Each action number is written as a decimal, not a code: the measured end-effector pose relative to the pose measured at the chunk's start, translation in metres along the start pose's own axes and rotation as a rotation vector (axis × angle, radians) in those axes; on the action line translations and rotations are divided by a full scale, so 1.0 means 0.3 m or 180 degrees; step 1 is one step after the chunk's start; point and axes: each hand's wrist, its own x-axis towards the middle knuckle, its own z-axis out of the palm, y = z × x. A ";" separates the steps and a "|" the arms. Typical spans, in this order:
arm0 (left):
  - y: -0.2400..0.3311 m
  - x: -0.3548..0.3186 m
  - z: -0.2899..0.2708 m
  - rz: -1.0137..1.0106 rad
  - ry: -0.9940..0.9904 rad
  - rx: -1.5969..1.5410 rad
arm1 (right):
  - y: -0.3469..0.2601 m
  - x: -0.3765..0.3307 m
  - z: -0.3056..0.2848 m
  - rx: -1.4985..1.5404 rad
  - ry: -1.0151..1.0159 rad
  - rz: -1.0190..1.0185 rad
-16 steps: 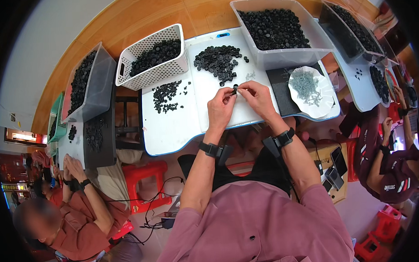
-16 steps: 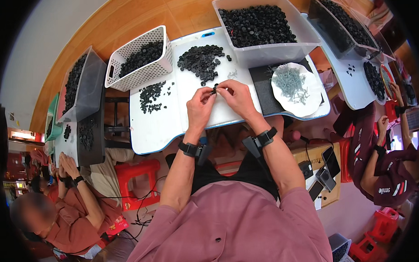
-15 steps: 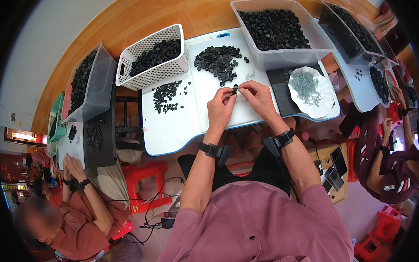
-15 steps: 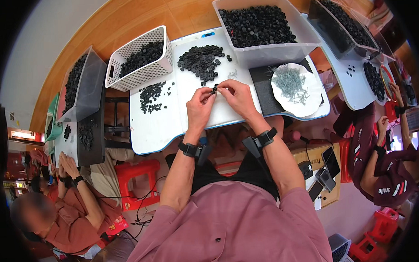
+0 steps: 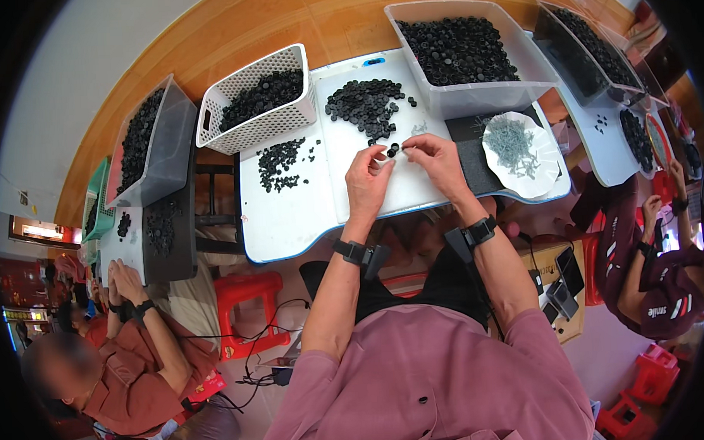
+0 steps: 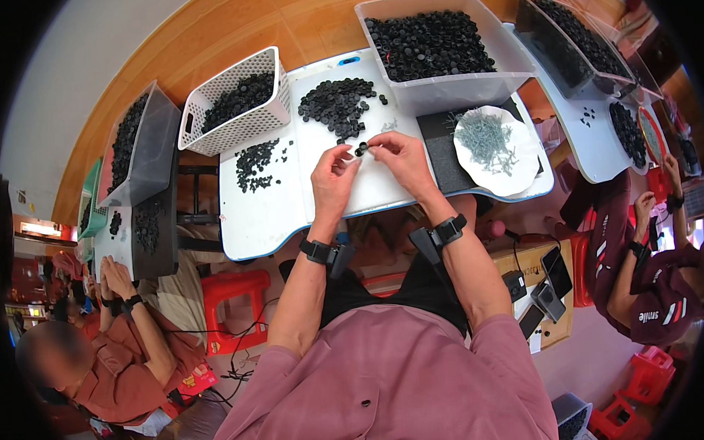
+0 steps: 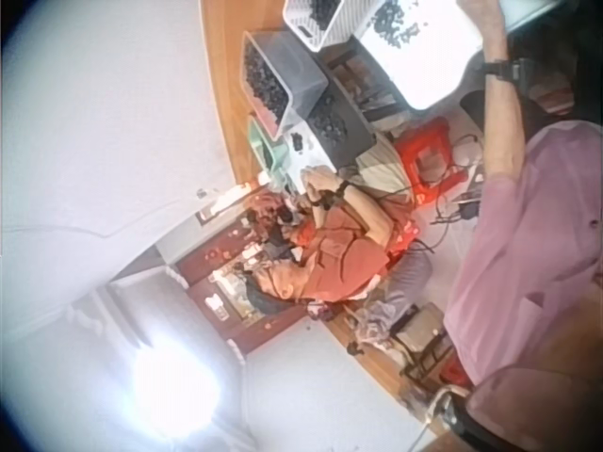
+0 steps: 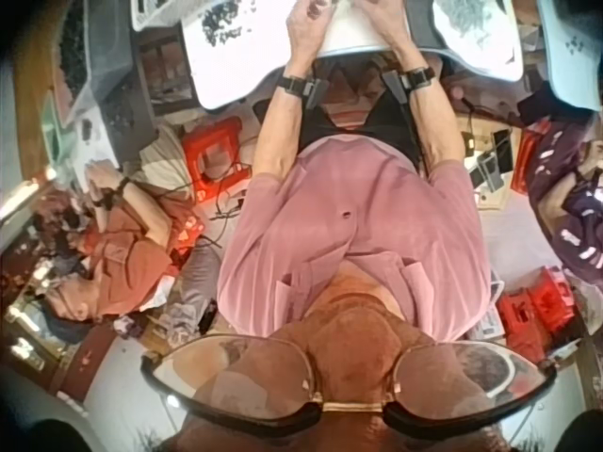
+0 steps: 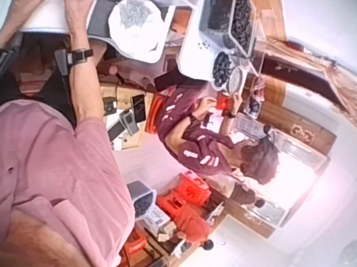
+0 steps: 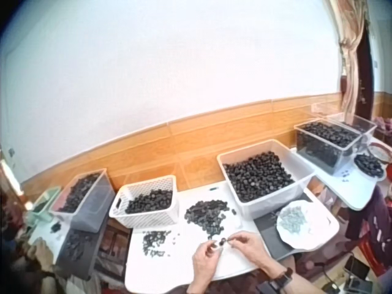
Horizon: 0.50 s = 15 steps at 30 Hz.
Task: Sorting small black rubber or plastic gaskets and parts on a workshop table.
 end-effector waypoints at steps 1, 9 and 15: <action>-0.003 0.001 0.004 -0.0071 0.0230 0.0037 | 0.000 0.002 -0.002 0.0003 0.0007 -0.0003; 0.006 0.020 0.024 0.0257 -0.0010 0.1027 | 0.006 -0.001 0.009 -0.0189 0.0411 -0.0178; 0.020 0.011 0.035 0.0029 0.0062 0.0765 | 0.012 -0.012 0.013 -0.0339 0.0371 -0.0323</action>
